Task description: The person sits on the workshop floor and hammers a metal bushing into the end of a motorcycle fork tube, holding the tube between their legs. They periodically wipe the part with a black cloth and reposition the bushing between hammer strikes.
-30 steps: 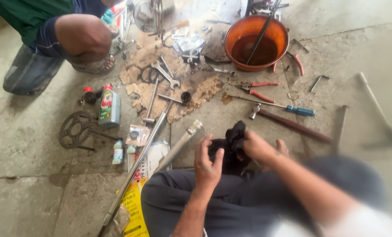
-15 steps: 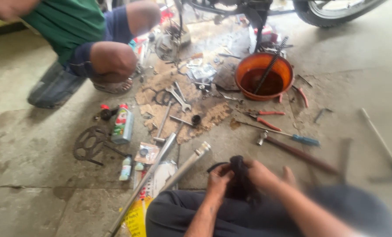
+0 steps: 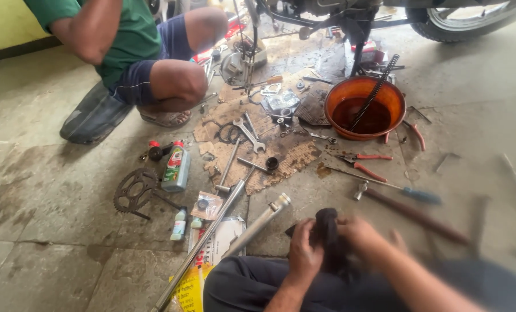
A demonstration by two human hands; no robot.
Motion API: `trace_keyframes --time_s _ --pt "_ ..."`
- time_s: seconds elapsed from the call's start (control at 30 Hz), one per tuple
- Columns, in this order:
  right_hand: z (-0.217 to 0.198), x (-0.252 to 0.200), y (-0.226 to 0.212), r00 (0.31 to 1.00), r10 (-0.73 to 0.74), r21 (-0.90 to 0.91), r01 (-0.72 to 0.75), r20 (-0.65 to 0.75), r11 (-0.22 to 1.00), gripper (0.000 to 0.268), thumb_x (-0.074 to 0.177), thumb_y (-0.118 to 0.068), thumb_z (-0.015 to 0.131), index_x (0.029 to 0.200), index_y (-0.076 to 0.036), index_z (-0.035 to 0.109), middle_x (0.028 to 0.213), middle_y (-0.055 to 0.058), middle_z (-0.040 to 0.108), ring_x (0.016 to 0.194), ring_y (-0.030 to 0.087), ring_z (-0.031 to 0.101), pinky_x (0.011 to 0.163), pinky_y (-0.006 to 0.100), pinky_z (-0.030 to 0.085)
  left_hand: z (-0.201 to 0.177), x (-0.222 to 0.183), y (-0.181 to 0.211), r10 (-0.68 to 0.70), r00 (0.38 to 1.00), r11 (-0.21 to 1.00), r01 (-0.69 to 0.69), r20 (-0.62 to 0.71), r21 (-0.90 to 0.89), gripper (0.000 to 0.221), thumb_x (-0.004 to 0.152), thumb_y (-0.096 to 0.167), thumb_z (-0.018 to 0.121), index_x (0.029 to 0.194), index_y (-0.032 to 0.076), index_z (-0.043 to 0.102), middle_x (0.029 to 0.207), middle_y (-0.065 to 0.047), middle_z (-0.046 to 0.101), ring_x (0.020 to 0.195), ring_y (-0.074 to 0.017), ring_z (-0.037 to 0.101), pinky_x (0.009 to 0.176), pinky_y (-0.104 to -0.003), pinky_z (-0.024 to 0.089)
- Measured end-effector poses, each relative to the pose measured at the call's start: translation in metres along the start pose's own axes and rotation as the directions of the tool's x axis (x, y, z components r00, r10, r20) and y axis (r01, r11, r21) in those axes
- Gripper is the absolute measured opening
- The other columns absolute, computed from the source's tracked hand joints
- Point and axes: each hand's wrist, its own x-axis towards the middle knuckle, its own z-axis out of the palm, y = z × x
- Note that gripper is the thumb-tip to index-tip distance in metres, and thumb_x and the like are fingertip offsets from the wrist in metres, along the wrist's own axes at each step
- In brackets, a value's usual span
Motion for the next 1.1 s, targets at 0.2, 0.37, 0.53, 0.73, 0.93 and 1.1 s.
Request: trace_keyframes --time_s 0.2,0.37,0.53,0.73,0.93,1.1 --pt "0.012 0.025 0.032 0.995 -0.091 0.247 0.079 0.036 0.966 0.027 0.096 -0.02 0.062 0.099 0.004 0.075 0.075 0.008 0.072 0.059 0.016 0.063 0.054 0.03 0.049 0.007 -0.007 0.003 0.08 0.995 0.996 -0.077 0.065 -0.045 0.045 0.082 -0.005 0.071 0.125 0.0 0.061 0.121 -0.02 0.069 0.112 -0.0374 0.069 0.094 -0.042 0.057" --pt "0.007 0.014 0.028 0.865 -0.494 -0.096 0.5 0.086 0.861 0.021 0.088 -0.012 0.066 0.101 0.002 0.074 0.086 0.007 0.069 0.066 0.014 0.066 0.055 0.027 0.052 0.01 -0.002 -0.004 -0.045 0.999 0.993 0.047 0.025 -0.108 0.049 0.089 0.005 0.073 0.137 0.004 0.061 0.132 -0.018 0.065 0.116 -0.0337 0.069 0.095 -0.041 0.06" --pt "0.023 -0.022 -0.024 0.961 -0.275 0.174 0.267 0.024 0.948 0.022 0.086 -0.008 0.065 0.104 0.001 0.073 0.086 0.008 0.076 0.068 0.015 0.071 0.06 0.027 0.055 0.008 0.0 -0.003 -0.083 0.996 0.988 0.085 0.023 -0.132 0.051 0.092 0.01 0.074 0.139 0.004 0.058 0.138 -0.019 0.061 0.121 -0.0339 0.066 0.095 -0.04 0.061" --pt "0.019 0.01 0.008 0.992 -0.087 0.116 0.098 -0.097 0.988 0.031 0.097 -0.022 0.065 0.105 0.006 0.075 0.076 0.01 0.071 0.063 0.017 0.061 0.053 0.032 0.046 0.005 0.001 0.006 -0.065 0.994 0.995 0.071 0.086 -0.072 0.043 0.089 0.009 0.076 0.13 0.004 0.065 0.123 -0.016 0.071 0.111 -0.0313 0.073 0.092 -0.039 0.061" --pt "0.02 0.01 0.01 0.999 -0.05 0.167 0.049 0.005 0.985 0.031 0.094 -0.015 0.061 0.116 0.003 0.071 0.086 0.01 0.076 0.07 0.015 0.068 0.062 0.029 0.053 0.005 0.004 -0.003 -0.017 0.998 0.995 0.023 0.062 -0.097 0.05 0.087 0.007 0.077 0.134 0.001 0.062 0.126 -0.02 0.07 0.114 -0.0351 0.071 0.095 -0.041 0.059" --pt "0.022 0.001 -0.003 0.999 -0.004 0.176 -0.005 0.048 0.984 0.037 0.088 -0.003 0.059 0.123 0.001 0.071 0.087 0.011 0.075 0.07 0.018 0.065 0.061 0.032 0.049 0.006 0.005 -0.007 -0.002 0.998 0.997 0.006 0.056 -0.072 0.055 0.085 0.009 0.08 0.136 0.0 0.06 0.128 -0.021 0.068 0.114 -0.0351 0.071 0.095 -0.041 0.059"
